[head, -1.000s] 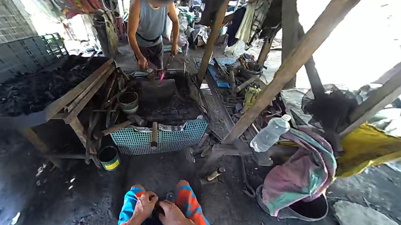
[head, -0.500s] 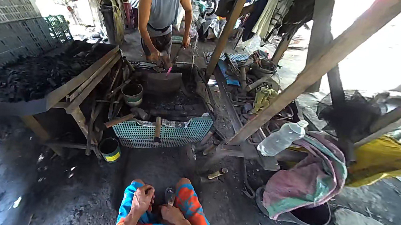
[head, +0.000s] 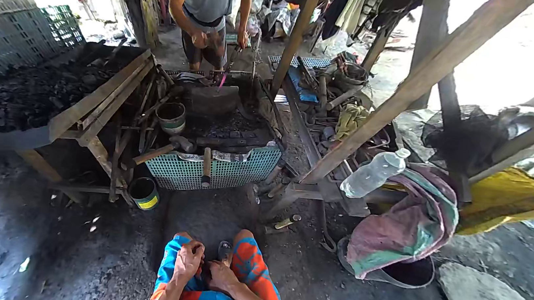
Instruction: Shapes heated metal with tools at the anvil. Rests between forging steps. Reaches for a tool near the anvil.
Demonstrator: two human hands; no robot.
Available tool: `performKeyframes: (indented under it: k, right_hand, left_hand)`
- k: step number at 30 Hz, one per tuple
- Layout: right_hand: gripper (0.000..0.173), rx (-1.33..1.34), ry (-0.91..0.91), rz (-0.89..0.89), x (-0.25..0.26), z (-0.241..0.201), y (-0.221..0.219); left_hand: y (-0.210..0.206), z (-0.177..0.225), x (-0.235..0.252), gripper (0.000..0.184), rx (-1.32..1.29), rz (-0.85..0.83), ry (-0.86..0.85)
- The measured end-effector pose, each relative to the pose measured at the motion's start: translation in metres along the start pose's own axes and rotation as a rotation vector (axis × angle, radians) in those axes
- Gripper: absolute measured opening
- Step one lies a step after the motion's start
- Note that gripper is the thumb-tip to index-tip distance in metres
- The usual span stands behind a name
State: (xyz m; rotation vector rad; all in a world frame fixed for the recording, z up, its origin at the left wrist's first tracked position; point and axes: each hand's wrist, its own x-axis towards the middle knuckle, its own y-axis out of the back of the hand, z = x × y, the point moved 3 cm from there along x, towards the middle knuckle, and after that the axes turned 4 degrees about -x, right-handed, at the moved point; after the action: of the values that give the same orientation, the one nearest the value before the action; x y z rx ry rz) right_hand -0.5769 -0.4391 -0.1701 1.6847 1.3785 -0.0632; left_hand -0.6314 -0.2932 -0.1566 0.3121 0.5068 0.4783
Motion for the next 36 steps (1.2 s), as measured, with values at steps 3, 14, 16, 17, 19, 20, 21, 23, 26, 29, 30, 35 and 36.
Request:
performKeyframes:
  k: [3, 14, 16, 17, 19, 20, 21, 23, 26, 29, 30, 35, 36]
  right_hand:
    - [0.045, -0.018, -0.055, -0.081, 0.007, 0.010, -0.010]
    - [0.044, -0.014, -0.050, -0.062, 0.013, 0.017, -0.014]
    - [0.044, -0.015, -0.060, -0.066, 0.015, 0.019, -0.015]
    - [0.044, -0.018, -0.065, -0.071, 0.016, 0.020, -0.015]
    - [0.045, -0.028, -0.067, -0.077, 0.018, 0.021, -0.016]
    - [0.045, -0.034, -0.064, -0.074, 0.019, 0.021, -0.016]
    - [0.045, -0.034, -0.062, -0.075, 0.018, 0.022, -0.016]
    - [0.043, -0.027, -0.060, -0.085, 0.017, 0.020, -0.015]
    - [0.042, -0.029, -0.056, -0.077, 0.016, 0.020, -0.013]
    - [0.042, -0.029, -0.057, -0.085, 0.016, 0.019, -0.014]
    - [0.042, -0.031, -0.057, -0.086, 0.016, 0.020, -0.014]
    - [0.041, -0.024, -0.052, -0.067, 0.020, 0.023, -0.019]
    - [0.040, -0.024, -0.053, -0.066, 0.021, 0.024, -0.020]
  left_hand:
    - [-0.002, 0.000, 0.000, 0.021, 0.017, -0.020, 0.008]
    - [-0.003, -0.003, 0.001, 0.025, 0.109, -0.038, 0.034]
    - [-0.004, -0.003, 0.002, 0.025, 0.108, -0.042, 0.035]
    - [-0.004, -0.003, 0.002, 0.025, 0.108, -0.041, 0.036]
    - [-0.004, -0.002, 0.002, 0.024, 0.110, -0.037, 0.041]
    - [-0.004, -0.002, 0.002, 0.024, 0.110, -0.036, 0.045]
    - [-0.004, -0.001, 0.002, 0.024, 0.108, -0.038, 0.049]
    - [-0.004, -0.001, 0.001, 0.024, 0.109, -0.041, 0.056]
    - [-0.004, -0.002, 0.002, 0.024, 0.116, -0.042, 0.059]
    - [-0.005, -0.004, 0.002, 0.024, 0.125, -0.038, 0.050]
    - [-0.005, -0.004, 0.003, 0.024, 0.128, -0.038, 0.044]
    - [-0.006, -0.003, 0.002, 0.024, 0.146, -0.038, 0.033]
    - [-0.006, -0.003, 0.002, 0.024, 0.148, -0.039, 0.035]
